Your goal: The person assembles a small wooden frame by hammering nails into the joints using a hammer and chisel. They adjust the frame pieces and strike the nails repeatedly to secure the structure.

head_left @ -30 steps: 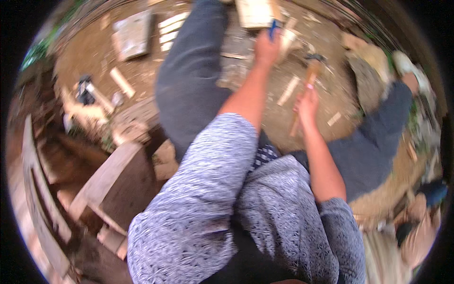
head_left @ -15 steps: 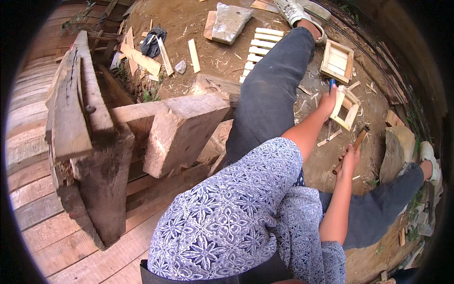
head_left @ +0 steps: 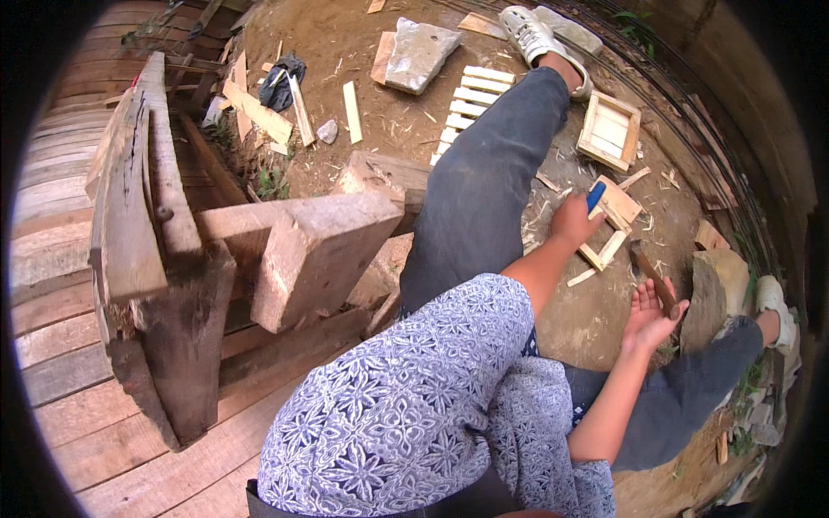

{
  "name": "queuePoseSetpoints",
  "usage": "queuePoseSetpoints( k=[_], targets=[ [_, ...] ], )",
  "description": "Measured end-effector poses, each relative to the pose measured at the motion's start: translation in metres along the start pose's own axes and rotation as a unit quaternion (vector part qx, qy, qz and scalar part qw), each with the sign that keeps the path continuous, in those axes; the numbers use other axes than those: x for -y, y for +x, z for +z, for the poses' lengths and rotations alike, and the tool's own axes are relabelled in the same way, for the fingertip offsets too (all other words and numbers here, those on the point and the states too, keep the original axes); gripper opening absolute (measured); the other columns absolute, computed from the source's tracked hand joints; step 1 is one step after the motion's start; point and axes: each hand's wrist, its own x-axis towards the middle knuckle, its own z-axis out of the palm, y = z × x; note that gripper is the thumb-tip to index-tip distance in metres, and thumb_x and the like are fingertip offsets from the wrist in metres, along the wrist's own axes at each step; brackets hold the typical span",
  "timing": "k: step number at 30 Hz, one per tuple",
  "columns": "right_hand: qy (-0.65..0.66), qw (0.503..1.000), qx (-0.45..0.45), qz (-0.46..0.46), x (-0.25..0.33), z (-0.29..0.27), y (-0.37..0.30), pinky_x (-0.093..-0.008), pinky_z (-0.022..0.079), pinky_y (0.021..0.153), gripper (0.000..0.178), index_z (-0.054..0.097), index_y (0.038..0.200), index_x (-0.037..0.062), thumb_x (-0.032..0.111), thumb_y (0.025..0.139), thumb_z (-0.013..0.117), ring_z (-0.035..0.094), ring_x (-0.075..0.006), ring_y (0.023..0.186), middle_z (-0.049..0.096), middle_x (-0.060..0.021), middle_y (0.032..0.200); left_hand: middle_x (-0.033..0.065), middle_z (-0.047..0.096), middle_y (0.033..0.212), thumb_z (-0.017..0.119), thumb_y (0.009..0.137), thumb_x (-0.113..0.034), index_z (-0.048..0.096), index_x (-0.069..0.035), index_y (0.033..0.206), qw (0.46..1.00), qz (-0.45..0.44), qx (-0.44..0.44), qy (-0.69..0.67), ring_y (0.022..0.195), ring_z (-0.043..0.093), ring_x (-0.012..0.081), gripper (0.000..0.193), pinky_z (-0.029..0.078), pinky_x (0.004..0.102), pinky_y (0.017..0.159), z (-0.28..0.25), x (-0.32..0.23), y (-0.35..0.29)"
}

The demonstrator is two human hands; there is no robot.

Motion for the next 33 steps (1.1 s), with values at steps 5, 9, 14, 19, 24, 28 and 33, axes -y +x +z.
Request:
queuePoseSetpoints(
  k=[5,9,14,19,24,28,33],
  targets=[
    [0.012,1.0,-0.023,-0.014,-0.003,0.006,0.002,-0.0314,0.049,0.082,0.064,0.056,0.128,0.0079,0.062,0.1,0.038,0.061,-0.0188,0.087,0.064,-0.0084,0.099,0.018,0.066,0.098,0.078,0.079,-0.038,0.064,-0.004,0.101,0.999,0.002,0.01,0.034,0.094,0.066,0.0369,0.043,0.053,0.0475,0.08,-0.005,-0.008,-0.002],
    [0.013,0.999,-0.029,-0.026,-0.004,0.012,0.008,-0.032,0.05,0.081,0.067,0.055,0.129,0.0072,0.064,0.097,0.042,0.06,-0.0186,0.087,0.064,-0.0095,0.101,0.0172,0.067,0.098,0.078,0.077,-0.035,0.064,-0.004,0.098,1.0,-0.008,0.016,0.013,0.091,0.067,0.0371,0.04,0.054,0.0476,0.078,-0.004,-0.012,0.001],
    [-0.014,0.992,-0.031,-0.12,-0.007,0.021,0.009,-0.0333,0.05,0.087,0.083,0.051,0.134,0.0053,0.075,0.092,0.038,0.062,-0.0216,0.097,0.064,-0.0142,0.108,0.0184,0.066,0.097,0.077,0.076,-0.031,0.064,-0.003,0.097,1.0,-0.001,0.0,-0.024,0.09,0.066,0.0384,0.037,0.054,0.0478,0.078,0.01,-0.005,0.003],
    [-0.065,0.962,0.041,-0.261,0.005,0.026,-0.004,-0.0346,0.051,0.091,0.077,0.045,0.14,0.0033,0.067,0.098,0.036,0.064,-0.0246,0.105,0.065,-0.0181,0.11,0.0194,0.064,0.098,0.078,0.076,-0.03,0.063,-0.002,0.097,0.999,0.009,-0.003,-0.046,0.09,0.065,0.0395,0.038,0.053,0.0486,0.078,0.01,-0.005,0.005],
    [-0.22,0.929,-0.066,-0.29,0.046,-0.003,-0.001,-0.0274,0.049,0.077,0.047,0.056,0.131,0.0,0.039,0.106,0.046,0.057,-0.0145,0.079,0.065,-0.0075,0.096,0.0182,0.06,0.105,0.081,0.075,-0.025,0.061,0.0,0.1,0.999,0.019,-0.002,-0.05,0.097,0.063,0.04,0.04,0.053,0.0477,0.081,0.007,-0.006,0.003],
    [-0.244,0.905,-0.149,-0.317,0.072,-0.013,-0.017,-0.027,0.047,0.076,0.05,0.062,0.121,-0.0072,0.038,0.105,0.047,0.058,-0.0138,0.08,0.064,-0.0087,0.1,0.0145,0.059,0.108,0.08,0.072,-0.018,0.06,-0.002,0.099,0.982,0.175,-0.068,0.024,0.101,0.059,0.0369,0.037,0.051,0.0462,0.087,0.008,-0.005,0.006],
    [-0.134,0.943,-0.124,-0.276,0.051,-0.031,-0.016,-0.0324,0.051,0.078,0.052,0.06,0.111,-0.0064,0.044,0.104,0.048,0.06,-0.0176,0.083,0.062,-0.0128,0.095,0.0148,0.063,0.096,0.08,0.069,-0.016,0.061,-0.004,0.095,0.972,0.225,-0.053,0.041,0.097,0.06,0.036,0.034,0.051,0.0469,0.085,0.01,0.001,0.01]
  ],
)
